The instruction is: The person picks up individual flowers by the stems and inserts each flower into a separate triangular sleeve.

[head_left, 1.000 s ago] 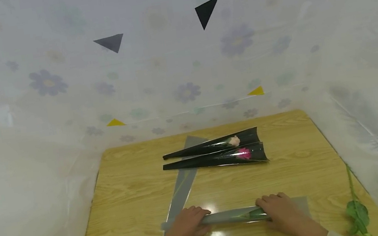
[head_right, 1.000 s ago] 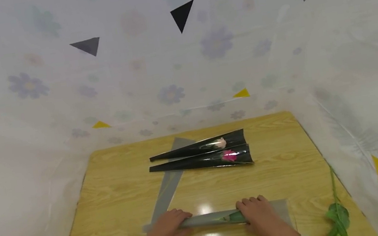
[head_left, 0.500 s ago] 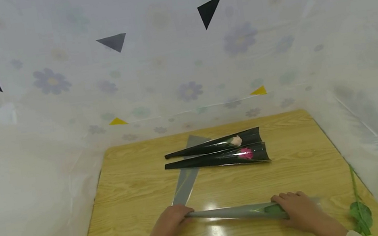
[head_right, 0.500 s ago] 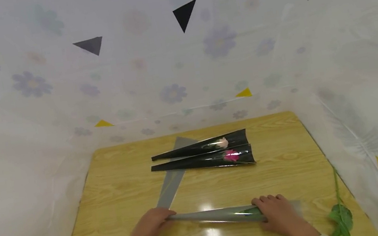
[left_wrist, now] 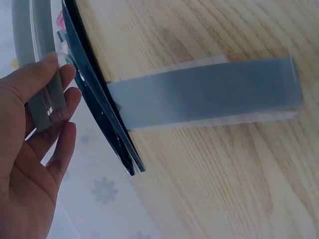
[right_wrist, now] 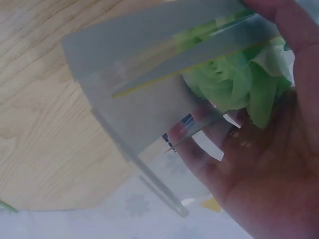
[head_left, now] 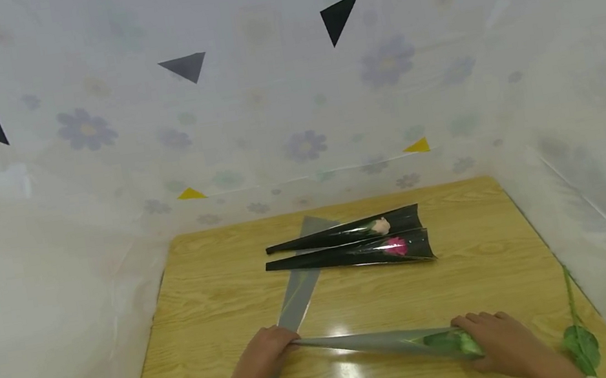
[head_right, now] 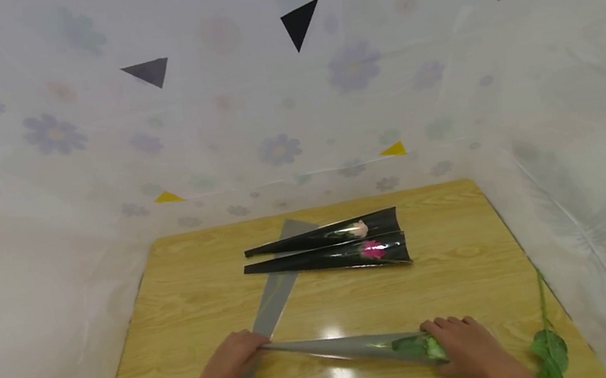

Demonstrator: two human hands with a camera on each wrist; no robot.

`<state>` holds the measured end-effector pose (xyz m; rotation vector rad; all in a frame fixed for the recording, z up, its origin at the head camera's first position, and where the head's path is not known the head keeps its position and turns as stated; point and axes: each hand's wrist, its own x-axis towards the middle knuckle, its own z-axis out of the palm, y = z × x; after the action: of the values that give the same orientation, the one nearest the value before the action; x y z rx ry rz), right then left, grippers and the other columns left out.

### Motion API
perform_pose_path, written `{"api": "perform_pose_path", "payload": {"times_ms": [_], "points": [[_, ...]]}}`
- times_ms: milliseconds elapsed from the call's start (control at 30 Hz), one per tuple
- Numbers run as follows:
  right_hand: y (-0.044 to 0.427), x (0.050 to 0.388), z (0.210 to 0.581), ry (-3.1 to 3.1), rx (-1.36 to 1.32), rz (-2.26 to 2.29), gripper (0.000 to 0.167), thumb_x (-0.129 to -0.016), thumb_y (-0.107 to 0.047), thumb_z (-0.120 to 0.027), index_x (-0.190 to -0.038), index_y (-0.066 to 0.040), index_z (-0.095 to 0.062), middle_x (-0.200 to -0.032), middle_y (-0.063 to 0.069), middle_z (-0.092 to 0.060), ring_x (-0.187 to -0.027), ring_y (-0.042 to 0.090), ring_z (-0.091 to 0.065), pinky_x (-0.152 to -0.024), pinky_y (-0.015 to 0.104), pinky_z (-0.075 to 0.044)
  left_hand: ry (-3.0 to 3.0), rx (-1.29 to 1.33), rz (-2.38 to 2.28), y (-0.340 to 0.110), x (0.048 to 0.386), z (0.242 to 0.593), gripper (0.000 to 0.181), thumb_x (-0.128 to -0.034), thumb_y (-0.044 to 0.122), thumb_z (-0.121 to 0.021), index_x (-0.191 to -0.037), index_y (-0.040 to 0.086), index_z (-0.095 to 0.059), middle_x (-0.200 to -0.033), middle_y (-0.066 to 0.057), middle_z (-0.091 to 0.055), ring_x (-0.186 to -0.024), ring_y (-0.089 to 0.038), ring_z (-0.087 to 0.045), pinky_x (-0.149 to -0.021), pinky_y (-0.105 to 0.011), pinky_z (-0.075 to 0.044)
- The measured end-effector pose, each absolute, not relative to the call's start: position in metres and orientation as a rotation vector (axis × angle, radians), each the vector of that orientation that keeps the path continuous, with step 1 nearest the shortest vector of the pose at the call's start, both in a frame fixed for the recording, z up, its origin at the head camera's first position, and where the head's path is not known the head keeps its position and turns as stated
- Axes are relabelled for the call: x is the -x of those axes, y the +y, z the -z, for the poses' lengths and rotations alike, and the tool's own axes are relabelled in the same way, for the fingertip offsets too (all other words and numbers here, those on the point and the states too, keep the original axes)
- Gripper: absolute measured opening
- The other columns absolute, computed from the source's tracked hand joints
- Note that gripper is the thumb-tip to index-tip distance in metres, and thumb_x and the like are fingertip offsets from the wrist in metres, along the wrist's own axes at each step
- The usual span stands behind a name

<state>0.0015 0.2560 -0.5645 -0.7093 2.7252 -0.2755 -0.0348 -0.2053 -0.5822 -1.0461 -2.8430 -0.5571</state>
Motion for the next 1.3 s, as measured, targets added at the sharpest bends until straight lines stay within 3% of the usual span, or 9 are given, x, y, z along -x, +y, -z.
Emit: {"api": "perform_pose_path", "payload": {"times_ms": [267,533,833,1000,1133,1300], "points": [[0.238,0.0,0.563,2.749,0.747,0.341,0.065,-0.067,-0.043,-0.078,-0.119,-0.012,-0.055,-0.108,0.004,-0.063,-0.093,0.025,-0.059,-0.074,0.048,-0.046,-2.808,1.071,0.254,-0.185,0.035,0.576,0.03,-0.0829,0.026,-0.07,-0.111,0.019,-0.063,-0.103,0.008,-0.063,-0.095,-0.012,-0.057,-0.079,-0.035,-0.043],[0.197,0.005,0.564,2.76,0.781,0.382,0.073,-0.07,-0.036,-0.076,-0.133,-0.014,-0.046,-0.113,0.006,-0.061,-0.098,0.024,-0.059,-0.07,0.044,-0.047,-2.645,1.106,0.115,-0.131,0.031,0.576,0.039,-0.0817,0.019,-0.07,-0.119,0.02,-0.058,-0.107,0.009,-0.059,-0.098,-0.012,-0.054,-0.084,-0.033,-0.042],[0.149,0.008,0.56,2.895,0.794,0.318,0.076,-0.064,-0.045,-0.079,-0.127,-0.014,-0.05,-0.108,0.002,-0.06,-0.093,0.021,-0.058,-0.073,0.045,-0.045,-2.539,1.104,0.072,-0.074,0.025,0.57,0.026,-0.0897,0.022,-0.053,-0.115,0.023,-0.058,-0.104,0.01,-0.059,-0.093,-0.01,-0.055,-0.079,-0.03,-0.042],[0.132,0.008,0.562,3.006,0.814,0.284,0.065,-0.068,-0.042,-0.077,-0.119,-0.009,-0.053,-0.104,0.003,-0.06,-0.091,0.023,-0.058,-0.075,0.044,-0.044,-2.531,1.084,-0.012,-0.057,0.029,0.57,0.03,-0.0814,0.031,-0.068,-0.109,0.022,-0.059,-0.102,0.011,-0.058,-0.091,-0.01,-0.054,-0.077,-0.03,-0.041],[0.133,0.008,0.563,3.078,0.792,0.262,0.057,-0.067,-0.038,-0.08,-0.111,-0.012,-0.056,-0.096,-0.001,-0.06,-0.086,0.02,-0.059,-0.072,0.04,-0.044,-2.526,1.047,-0.01,-0.055,0.034,0.571,0.038,-0.0728,0.037,-0.075,-0.104,0.024,-0.06,-0.098,0.011,-0.06,-0.087,-0.01,-0.054,-0.076,-0.029,-0.041],[0.149,0.008,0.565,3.081,0.761,0.278,0.051,-0.065,-0.032,-0.083,-0.105,-0.016,-0.056,-0.089,-0.004,-0.059,-0.081,0.016,-0.059,-0.069,0.039,-0.045,-2.6,1.046,-0.04,-0.07,0.038,0.576,0.034,-0.0758,0.035,-0.074,-0.105,0.025,-0.059,-0.096,0.012,-0.06,-0.086,-0.009,-0.054,-0.075,-0.027,-0.04]]}}
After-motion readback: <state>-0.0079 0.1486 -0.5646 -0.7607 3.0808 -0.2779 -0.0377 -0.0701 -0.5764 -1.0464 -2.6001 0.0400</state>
